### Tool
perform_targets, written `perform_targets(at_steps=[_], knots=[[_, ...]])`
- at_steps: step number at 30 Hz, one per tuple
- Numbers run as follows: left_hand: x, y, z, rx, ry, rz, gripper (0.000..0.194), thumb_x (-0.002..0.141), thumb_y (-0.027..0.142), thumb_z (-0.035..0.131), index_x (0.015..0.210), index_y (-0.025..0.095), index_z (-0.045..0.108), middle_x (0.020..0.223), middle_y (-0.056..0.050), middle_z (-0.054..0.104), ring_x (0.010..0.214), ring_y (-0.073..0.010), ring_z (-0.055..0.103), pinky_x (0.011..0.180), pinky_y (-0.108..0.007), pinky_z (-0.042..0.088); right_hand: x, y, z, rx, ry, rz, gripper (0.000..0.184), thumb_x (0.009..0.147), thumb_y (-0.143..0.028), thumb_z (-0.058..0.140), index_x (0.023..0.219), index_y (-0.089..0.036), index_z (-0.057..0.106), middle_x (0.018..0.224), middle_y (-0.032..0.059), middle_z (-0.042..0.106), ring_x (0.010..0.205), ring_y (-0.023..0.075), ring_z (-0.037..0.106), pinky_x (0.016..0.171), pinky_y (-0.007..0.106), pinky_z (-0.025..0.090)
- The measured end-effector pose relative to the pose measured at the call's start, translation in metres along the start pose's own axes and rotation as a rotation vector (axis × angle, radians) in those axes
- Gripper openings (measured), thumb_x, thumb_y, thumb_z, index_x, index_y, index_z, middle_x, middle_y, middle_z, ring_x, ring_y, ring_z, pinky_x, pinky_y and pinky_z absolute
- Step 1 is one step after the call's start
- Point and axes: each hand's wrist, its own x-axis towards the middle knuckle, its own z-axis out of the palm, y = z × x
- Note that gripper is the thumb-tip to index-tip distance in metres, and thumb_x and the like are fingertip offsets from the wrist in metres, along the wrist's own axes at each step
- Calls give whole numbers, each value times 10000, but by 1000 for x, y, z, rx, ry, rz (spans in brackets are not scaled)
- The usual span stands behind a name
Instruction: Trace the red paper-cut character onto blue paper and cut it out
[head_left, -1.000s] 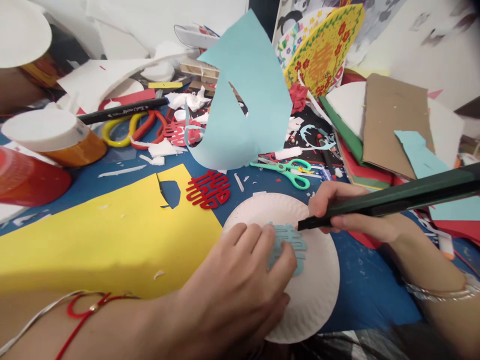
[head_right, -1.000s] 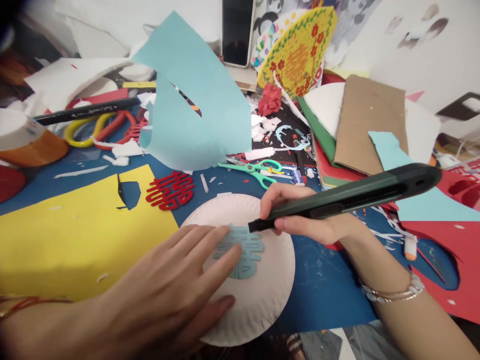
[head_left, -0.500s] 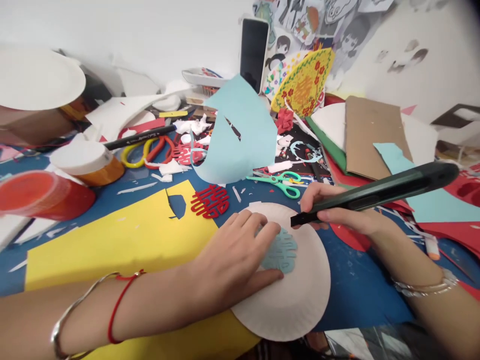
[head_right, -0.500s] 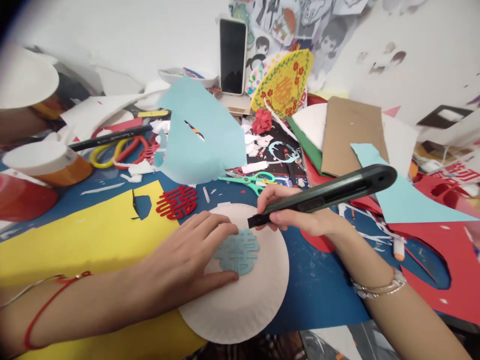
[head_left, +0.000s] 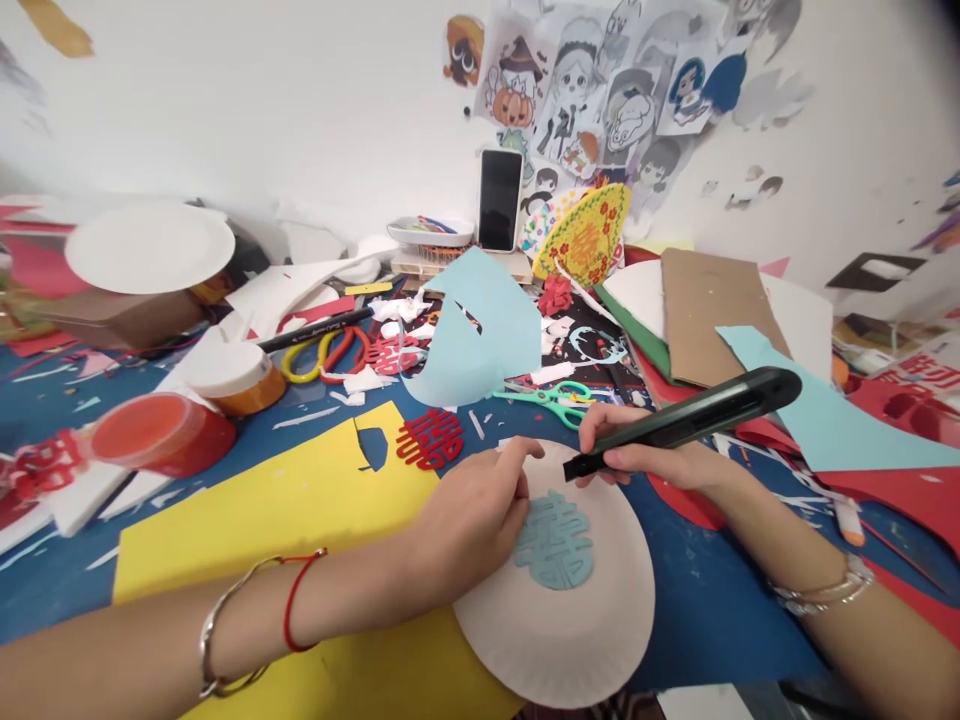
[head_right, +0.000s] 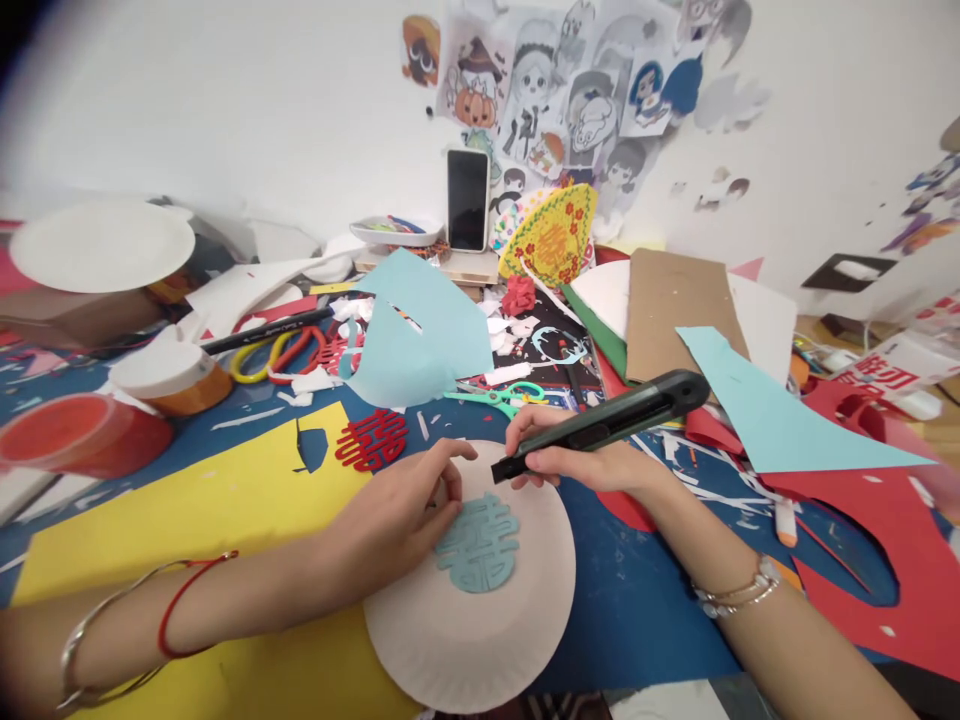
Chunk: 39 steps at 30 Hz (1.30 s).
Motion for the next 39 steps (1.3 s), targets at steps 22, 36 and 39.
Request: perform_targets(at_steps=[22,36,39], knots=[[-12,19,-2,-462,208,-104,79,840,172,418,861,217,356,763,28,468,636,-107,532,545,-233,426,1,7,-4,56,-54,170,303,817,-315,460,886,-115,677,882,82,676,769,169,583,717,289,457],[-35,25,6,441,117,828,252,878,182,435,663,153,562,592,-23,535,512,-142,469,475,-293,382,0,-6,4,-335,-188,100,273,878,-366,466,955,-170,639,998,64,602,1007,211,521,887,349,425],[-40,23,7,511,126,792,233,893,199,426,747,150,601,696,-58,613,627,-159,554,608,-300,465,1,-10,6,-363,-220,93,313,894,-397,432,958,-172,641,967,60,580,911,186,536,827,303,439]])
